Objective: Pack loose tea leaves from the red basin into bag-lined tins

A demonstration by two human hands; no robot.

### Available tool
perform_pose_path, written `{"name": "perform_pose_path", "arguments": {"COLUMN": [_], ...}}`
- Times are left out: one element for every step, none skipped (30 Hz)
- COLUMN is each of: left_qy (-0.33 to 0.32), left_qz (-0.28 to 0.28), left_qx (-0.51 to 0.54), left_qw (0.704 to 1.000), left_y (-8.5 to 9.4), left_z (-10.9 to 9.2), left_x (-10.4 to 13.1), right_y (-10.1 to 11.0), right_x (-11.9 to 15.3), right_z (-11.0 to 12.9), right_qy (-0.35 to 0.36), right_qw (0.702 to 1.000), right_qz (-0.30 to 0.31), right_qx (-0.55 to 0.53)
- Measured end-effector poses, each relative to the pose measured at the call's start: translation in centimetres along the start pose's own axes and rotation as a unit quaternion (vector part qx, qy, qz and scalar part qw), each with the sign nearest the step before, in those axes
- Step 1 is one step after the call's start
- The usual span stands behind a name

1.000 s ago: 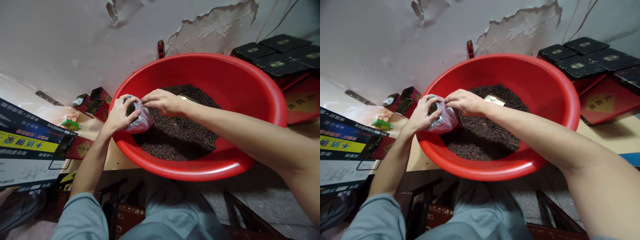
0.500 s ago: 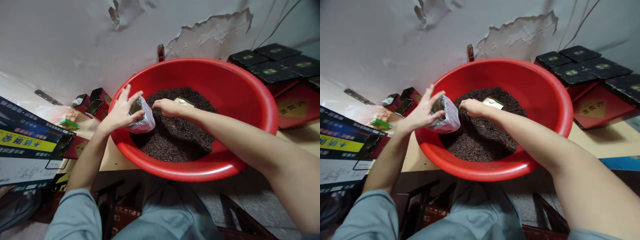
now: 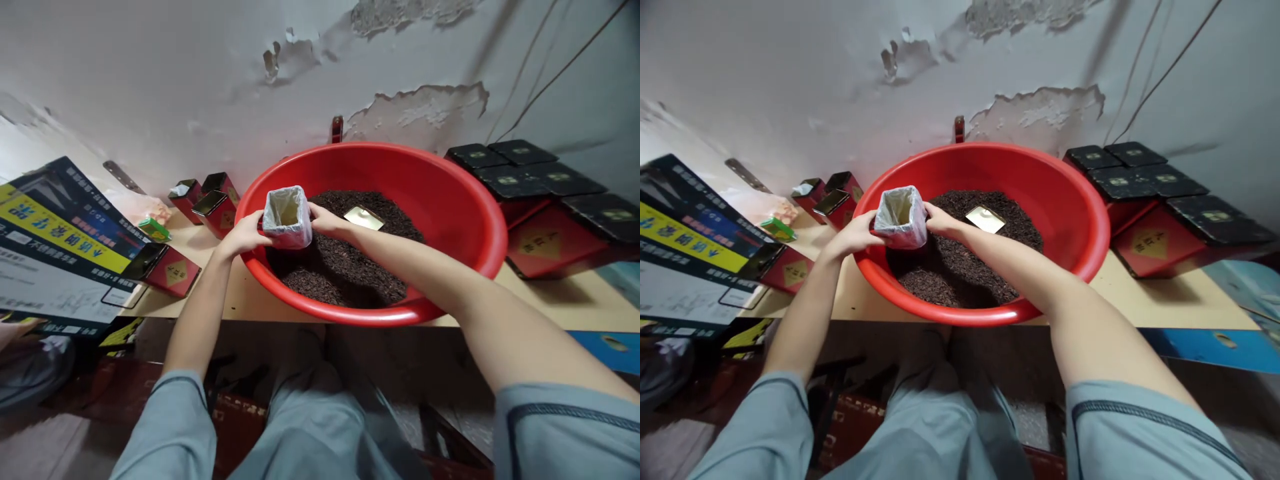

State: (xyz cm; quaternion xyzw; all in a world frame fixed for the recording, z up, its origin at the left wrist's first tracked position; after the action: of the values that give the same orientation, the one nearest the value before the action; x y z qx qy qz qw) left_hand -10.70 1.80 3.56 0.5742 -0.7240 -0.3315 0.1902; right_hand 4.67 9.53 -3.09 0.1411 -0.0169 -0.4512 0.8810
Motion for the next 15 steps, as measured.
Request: {"name": "perform_pose_path", "arguments": {"left_qy": [-0.009, -0.021, -0.032, -0.04, -0.043, -0.044, -0.045, -0.047, -0.048, -0.047, -0.045, -0.04, -0.037, -0.038, -0.045], "left_qz": [0.011, 0.022, 0.034, 0.046, 0.057, 0.066, 0.074, 0.077, 0.073, 0.063, 0.049, 0.031, 0.012, -0.007, -0.026], "left_qx": [0.015, 0.023, 0.023, 0.017, 0.005, -0.005, -0.011, -0.011, -0.003, 0.012, 0.03, 0.048, 0.065, 0.078, 0.084], "left_qw": [1.0, 0.999, 0.999, 0.998, 0.997, 0.997, 0.996, 0.996, 0.996, 0.997, 0.997, 0.998, 0.997, 0.996, 0.995], "left_y": [0.2, 0.5, 0.7, 0.8, 0.9, 1.0, 1.0, 1.0, 1.2, 1.5, 1.9, 2.4, 3.0, 3.5, 4.2], "left_z": [-0.1, -0.3, -0.4, -0.4, -0.2, 0.0, 0.3, 0.5, 0.8, 1.1, 1.4, 1.6, 1.7, 1.6, 1.2], "left_x": [-0.1, -0.2, -0.2, -0.3, -0.4, -0.5, -0.7, -0.9, -1.0, -1.1, -1.0, -0.8, -0.5, -0.2, 0.1], "right_y": [0.0, 0.3, 0.6, 0.8, 0.9, 1.0, 1.1, 1.2, 1.3, 1.7, 2.2, 3.1, 4.3, 5.7, 7.0], "right_x": [0.0, 0.2, 0.6, 0.9, 1.3, 1.7, 2.0, 2.2, 2.2, 2.2, 2.1, 2.0, 2.0, 2.1, 2.3], "right_z": [0.0, 0.0, 0.1, 0.1, 0.2, 0.2, 0.3, 0.2, 0.2, 0.1, 0.0, -0.2, -0.4, -0.6, -0.7], "right_qy": [-0.004, -0.01, -0.016, -0.021, -0.024, -0.027, -0.029, -0.029, -0.026, -0.025, -0.027, -0.033, -0.042, -0.053, -0.067], "right_qw": [1.0, 1.0, 1.0, 1.0, 1.0, 1.0, 0.999, 0.999, 0.998, 0.998, 0.996, 0.993, 0.988, 0.977, 0.96], "right_qz": [0.002, -0.002, -0.005, 0.0, 0.008, 0.015, 0.02, 0.023, 0.024, 0.02, 0.01, -0.006, -0.033, -0.063, -0.086], "right_qx": [-0.008, -0.017, -0.024, -0.021, -0.013, -0.002, 0.013, 0.029, 0.043, 0.06, 0.081, 0.109, 0.146, 0.196, 0.257]}}
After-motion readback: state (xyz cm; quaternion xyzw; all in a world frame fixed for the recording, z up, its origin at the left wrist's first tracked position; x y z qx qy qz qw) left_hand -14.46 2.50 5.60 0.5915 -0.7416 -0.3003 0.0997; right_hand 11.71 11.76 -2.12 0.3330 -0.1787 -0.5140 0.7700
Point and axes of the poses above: each hand's wrist, its own x-axis away from the middle knuckle, its own y-axis out of the back of the hand, z = x × y, the point moved 10 cm from there along -x, towards the middle knuckle, and after that the axes turned 5 degrees about -y, right-handed, at the moved point
